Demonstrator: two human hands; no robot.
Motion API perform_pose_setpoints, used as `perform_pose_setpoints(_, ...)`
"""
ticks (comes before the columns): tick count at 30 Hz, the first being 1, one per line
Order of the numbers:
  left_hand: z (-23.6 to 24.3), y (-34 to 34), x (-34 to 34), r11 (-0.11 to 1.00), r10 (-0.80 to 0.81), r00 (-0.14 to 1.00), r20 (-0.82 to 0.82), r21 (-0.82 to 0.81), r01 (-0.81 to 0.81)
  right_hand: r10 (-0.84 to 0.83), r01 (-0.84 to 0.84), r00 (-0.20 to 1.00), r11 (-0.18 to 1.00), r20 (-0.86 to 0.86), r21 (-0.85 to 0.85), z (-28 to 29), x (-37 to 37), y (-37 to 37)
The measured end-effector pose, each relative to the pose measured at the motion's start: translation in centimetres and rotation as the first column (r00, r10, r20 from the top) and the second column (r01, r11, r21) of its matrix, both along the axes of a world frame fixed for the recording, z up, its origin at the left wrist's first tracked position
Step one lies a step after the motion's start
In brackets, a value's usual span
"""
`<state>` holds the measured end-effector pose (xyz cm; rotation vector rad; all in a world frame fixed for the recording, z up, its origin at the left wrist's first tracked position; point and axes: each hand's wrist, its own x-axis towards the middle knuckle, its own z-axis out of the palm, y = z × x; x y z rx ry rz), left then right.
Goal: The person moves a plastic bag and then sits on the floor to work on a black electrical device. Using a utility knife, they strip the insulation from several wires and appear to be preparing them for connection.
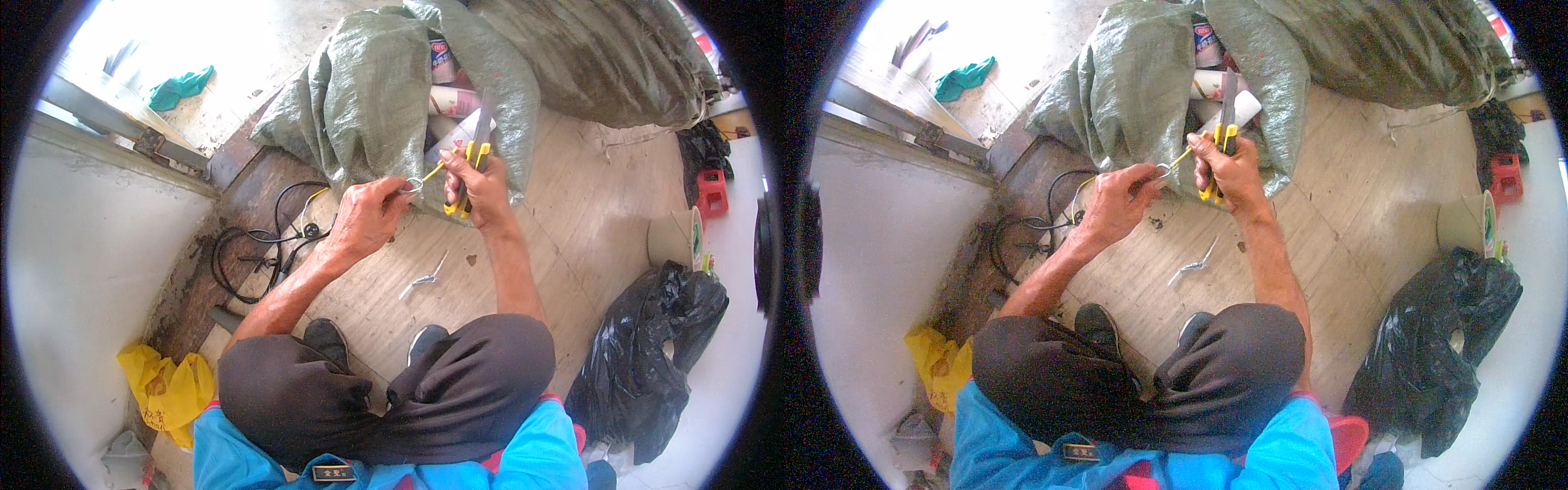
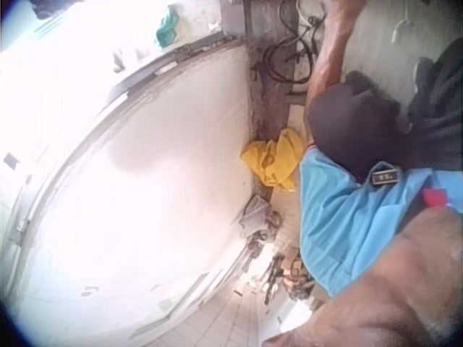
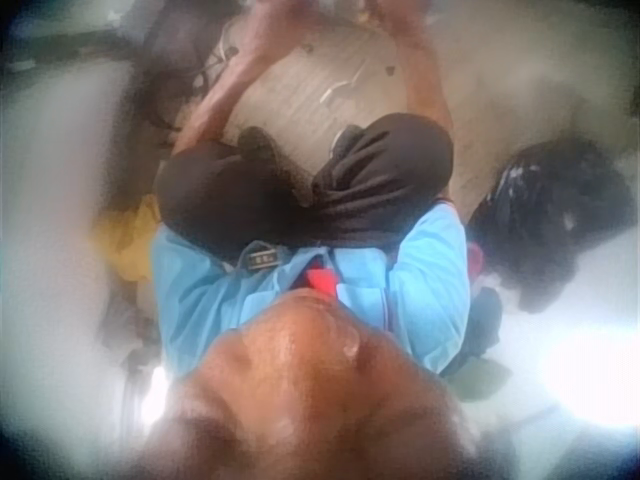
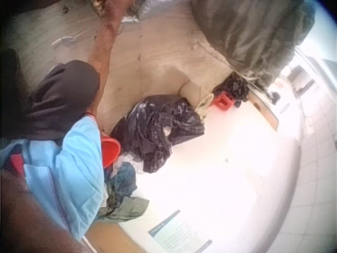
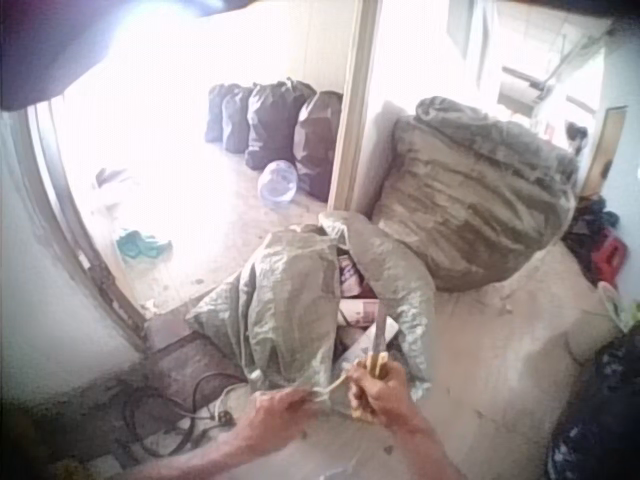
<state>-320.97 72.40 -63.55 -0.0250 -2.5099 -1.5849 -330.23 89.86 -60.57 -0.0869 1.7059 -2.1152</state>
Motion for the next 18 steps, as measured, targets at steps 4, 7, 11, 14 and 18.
perform_pose_setpoints(4,-0.2,-0.5,-0.1,0.976,-0.093,0.975,0.201,0.212,0.049,0.001,-0.001,1.0,1.0,-0.031,-0.005,-0.3,0.1,-0.3)
perform_pose_setpoints(7,0.3,-0.6,-0.1,0.993,-0.071,0.991,0.11,0.105,0.06,0.038,-0.038,0.999,0.998,-0.003,0.042,-0.5,0.0,-0.2)
perform_pose_setpoints(11,1.0,-0.1,0.0,0.998,-0.062,0.986,0.155,0.018,0.06,0.039,-0.039,0.999,0.998,-0.006,0.041,-0.8,0.0,-0.2)
perform_pose_setpoints(14,1.2,-0.1,0.0,0.989,-0.111,0.956,0.27,0.124,0.08,0.046,-0.044,0.999,0.997,-0.026,0.064,-0.9,0.1,-0.4)
perform_pose_setpoints(18,1.0,-0.3,-0.2,0.939,-0.178,0.93,0.322,0.337,0.063,0.031,-0.027,0.998,0.996,-0.046,0.082,-0.8,0.4,-0.9)
